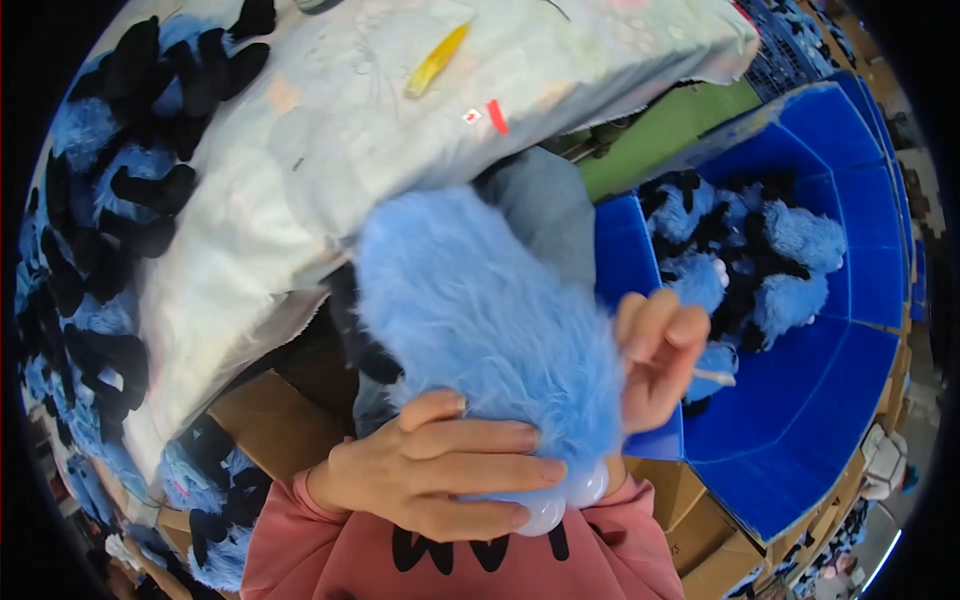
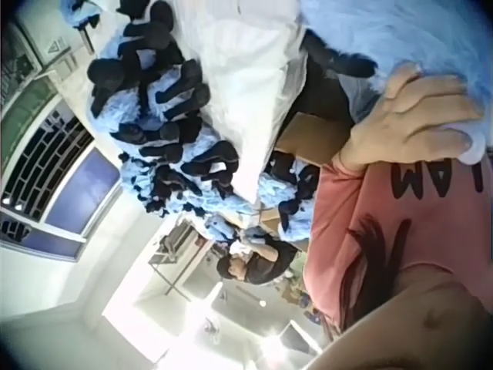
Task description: Assembling blue plush toys by attaching plastic eyes and organizing them into containers at a workbench.
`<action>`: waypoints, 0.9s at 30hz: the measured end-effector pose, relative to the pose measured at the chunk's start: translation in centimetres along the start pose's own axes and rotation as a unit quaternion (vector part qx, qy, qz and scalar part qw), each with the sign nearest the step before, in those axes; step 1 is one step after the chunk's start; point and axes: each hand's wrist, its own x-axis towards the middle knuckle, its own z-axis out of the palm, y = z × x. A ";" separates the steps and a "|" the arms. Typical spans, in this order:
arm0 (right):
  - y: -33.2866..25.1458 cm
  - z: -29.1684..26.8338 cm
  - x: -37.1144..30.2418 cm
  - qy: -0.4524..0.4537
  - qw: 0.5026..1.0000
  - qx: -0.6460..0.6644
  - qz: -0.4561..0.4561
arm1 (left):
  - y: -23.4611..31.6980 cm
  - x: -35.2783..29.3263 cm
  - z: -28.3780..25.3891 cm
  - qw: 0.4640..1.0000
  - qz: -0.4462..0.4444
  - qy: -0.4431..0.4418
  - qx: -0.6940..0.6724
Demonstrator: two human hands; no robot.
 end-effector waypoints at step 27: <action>-1.0 2.5 1.6 -0.107 0.993 0.006 0.044 | -0.7 -1.8 3.4 0.941 0.079 0.167 0.284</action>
